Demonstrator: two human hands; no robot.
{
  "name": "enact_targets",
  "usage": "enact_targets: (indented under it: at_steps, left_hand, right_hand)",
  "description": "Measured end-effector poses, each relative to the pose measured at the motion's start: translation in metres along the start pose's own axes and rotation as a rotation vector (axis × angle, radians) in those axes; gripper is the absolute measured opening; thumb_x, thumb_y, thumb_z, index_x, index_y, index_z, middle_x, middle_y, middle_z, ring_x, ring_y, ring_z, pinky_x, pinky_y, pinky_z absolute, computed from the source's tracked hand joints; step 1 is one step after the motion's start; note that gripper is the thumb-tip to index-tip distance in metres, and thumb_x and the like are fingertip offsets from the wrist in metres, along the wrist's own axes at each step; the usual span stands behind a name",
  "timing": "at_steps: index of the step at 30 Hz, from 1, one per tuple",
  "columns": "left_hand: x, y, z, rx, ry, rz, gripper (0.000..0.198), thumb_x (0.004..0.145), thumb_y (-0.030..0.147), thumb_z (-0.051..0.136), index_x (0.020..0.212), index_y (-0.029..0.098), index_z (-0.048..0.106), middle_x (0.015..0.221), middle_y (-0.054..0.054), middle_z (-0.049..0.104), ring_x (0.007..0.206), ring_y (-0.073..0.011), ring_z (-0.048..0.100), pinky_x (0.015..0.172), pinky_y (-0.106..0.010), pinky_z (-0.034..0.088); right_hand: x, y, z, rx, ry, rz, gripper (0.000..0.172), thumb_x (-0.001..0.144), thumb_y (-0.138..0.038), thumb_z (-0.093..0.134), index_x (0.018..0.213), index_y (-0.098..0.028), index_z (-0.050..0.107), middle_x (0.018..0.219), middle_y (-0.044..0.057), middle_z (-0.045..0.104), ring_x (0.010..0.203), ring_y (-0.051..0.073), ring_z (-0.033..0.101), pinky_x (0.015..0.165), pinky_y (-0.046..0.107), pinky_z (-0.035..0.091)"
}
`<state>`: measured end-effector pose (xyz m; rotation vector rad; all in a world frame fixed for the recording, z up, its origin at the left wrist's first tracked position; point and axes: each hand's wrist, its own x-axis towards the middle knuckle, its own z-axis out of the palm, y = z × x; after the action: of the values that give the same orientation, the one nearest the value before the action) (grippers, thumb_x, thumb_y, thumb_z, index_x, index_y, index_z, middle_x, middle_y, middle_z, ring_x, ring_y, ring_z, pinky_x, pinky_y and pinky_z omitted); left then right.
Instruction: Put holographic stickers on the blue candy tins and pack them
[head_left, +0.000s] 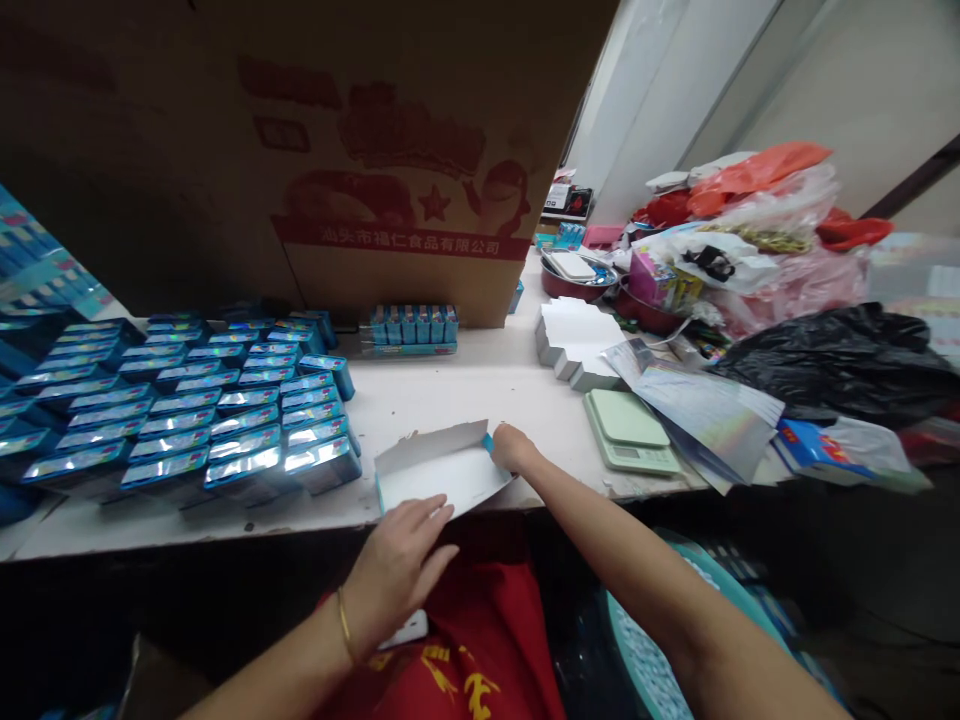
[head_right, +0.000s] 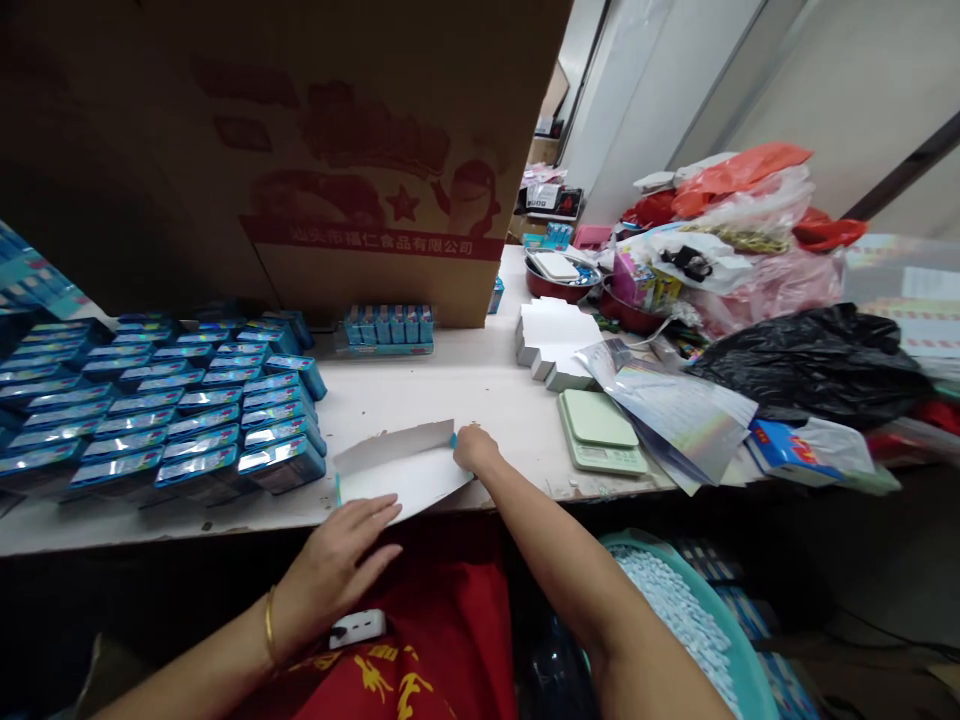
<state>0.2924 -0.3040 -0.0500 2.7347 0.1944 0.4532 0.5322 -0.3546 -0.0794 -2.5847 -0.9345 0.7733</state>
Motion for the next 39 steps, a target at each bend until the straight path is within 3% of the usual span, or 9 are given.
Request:
enact_targets:
  at_steps: [6, 10, 14, 17, 20, 29, 34, 37, 39]
  left_hand:
    - [0.010, -0.029, 0.049, 0.278, 0.004, 0.022, 0.047, 0.082, 0.023, 0.040, 0.128, 0.017, 0.035, 0.135, -0.009, 0.035, 0.125, -0.0278, 0.025, 0.102, -0.047, 0.021]
    - [0.030, -0.066, 0.064, 0.275, -0.031, 0.074, 0.043, 0.082, 0.012, 0.036, 0.124, 0.021, 0.039, 0.130, -0.009, 0.041, 0.120, -0.0227, 0.035, 0.099, -0.041, 0.028]
    - [0.033, -0.074, 0.069, 0.296, -0.028, 0.015, 0.038, 0.082, 0.015, 0.039, 0.118, 0.024, 0.045, 0.116, -0.010, 0.049, 0.107, -0.0213, 0.044, 0.090, -0.038, 0.035]
    - [0.033, -0.070, 0.067, 0.319, -0.090, 0.006, 0.028, 0.083, 0.019, 0.039, 0.108, 0.023, 0.051, 0.097, -0.007, 0.056, 0.092, -0.0202, 0.049, 0.081, -0.036, 0.038]
    - [0.037, -0.069, 0.062, 0.344, -0.190, -0.005, 0.022, 0.085, 0.023, 0.035, 0.085, 0.018, 0.056, 0.083, -0.007, 0.056, 0.081, -0.0195, 0.049, 0.071, -0.033, 0.039]
    - [0.044, -0.061, 0.057, 0.286, -0.324, -0.130, 0.025, 0.084, 0.033, 0.036, 0.084, 0.015, 0.054, 0.082, -0.008, 0.056, 0.080, -0.0199, 0.052, 0.067, -0.030, 0.041]
    - [0.047, -0.055, 0.035, 0.171, -0.126, -0.140, 0.032, 0.080, 0.043, 0.041, 0.092, 0.017, 0.056, 0.098, -0.008, 0.054, 0.090, -0.0209, 0.049, 0.078, -0.035, 0.040]
    - [0.068, -0.066, 0.014, 0.165, 0.099, -0.243, 0.038, 0.084, 0.040, 0.033, 0.108, 0.018, 0.052, 0.113, -0.010, 0.051, 0.103, -0.0225, 0.044, 0.088, -0.037, 0.034]
    - [0.087, -0.080, 0.004, 0.136, 0.068, -0.302, 0.039, 0.086, 0.036, 0.029, 0.114, 0.018, 0.049, 0.116, -0.010, 0.051, 0.108, -0.0220, 0.043, 0.091, -0.035, 0.031]
  right_hand:
    - [-0.005, 0.024, 0.004, -0.044, 0.035, 0.164, 0.016, 0.063, -0.013, 0.056, 0.077, -0.014, 0.065, 0.077, 0.016, 0.065, 0.076, 0.026, 0.062, 0.063, 0.031, 0.046]
    - [-0.023, 0.023, -0.004, -0.003, 0.039, 0.138, 0.018, 0.071, -0.030, 0.056, 0.078, -0.014, 0.064, 0.068, 0.010, 0.065, 0.072, 0.023, 0.062, 0.065, 0.030, 0.046]
    - [-0.063, 0.013, 0.013, -0.119, 0.407, -0.280, 0.034, 0.081, -0.039, 0.047, 0.107, -0.018, 0.052, 0.106, 0.011, 0.056, 0.103, 0.022, 0.047, 0.086, 0.035, 0.037]
    - [-0.079, 0.002, 0.043, -0.319, 0.415, -0.548, 0.032, 0.074, -0.034, 0.058, 0.102, -0.019, 0.052, 0.102, 0.009, 0.054, 0.097, 0.022, 0.047, 0.081, 0.035, 0.039]
    - [-0.070, -0.002, 0.061, -0.435, 0.354, -0.497, 0.018, 0.076, -0.032, 0.058, 0.087, -0.018, 0.055, 0.088, 0.006, 0.056, 0.085, 0.020, 0.050, 0.072, 0.033, 0.041]
    - [-0.054, 0.004, 0.044, -0.350, 0.226, -0.520, 0.025, 0.080, -0.040, 0.049, 0.086, -0.018, 0.059, 0.083, 0.007, 0.060, 0.081, 0.019, 0.054, 0.070, 0.030, 0.042]
    - [-0.030, -0.013, -0.003, -0.260, 0.400, -0.547, 0.048, 0.077, -0.033, 0.054, 0.121, -0.019, 0.040, 0.121, 0.010, 0.045, 0.114, 0.022, 0.037, 0.093, 0.035, 0.030]
    - [-0.009, -0.017, -0.016, -0.366, 0.254, -0.491, 0.034, 0.076, -0.019, 0.053, 0.110, -0.020, 0.051, 0.111, 0.011, 0.055, 0.107, 0.024, 0.045, 0.088, 0.038, 0.034]
    - [-0.004, -0.011, -0.010, -0.399, 0.153, -0.512, 0.028, 0.078, -0.012, 0.046, 0.102, -0.021, 0.057, 0.103, 0.008, 0.060, 0.098, 0.022, 0.052, 0.083, 0.035, 0.038]
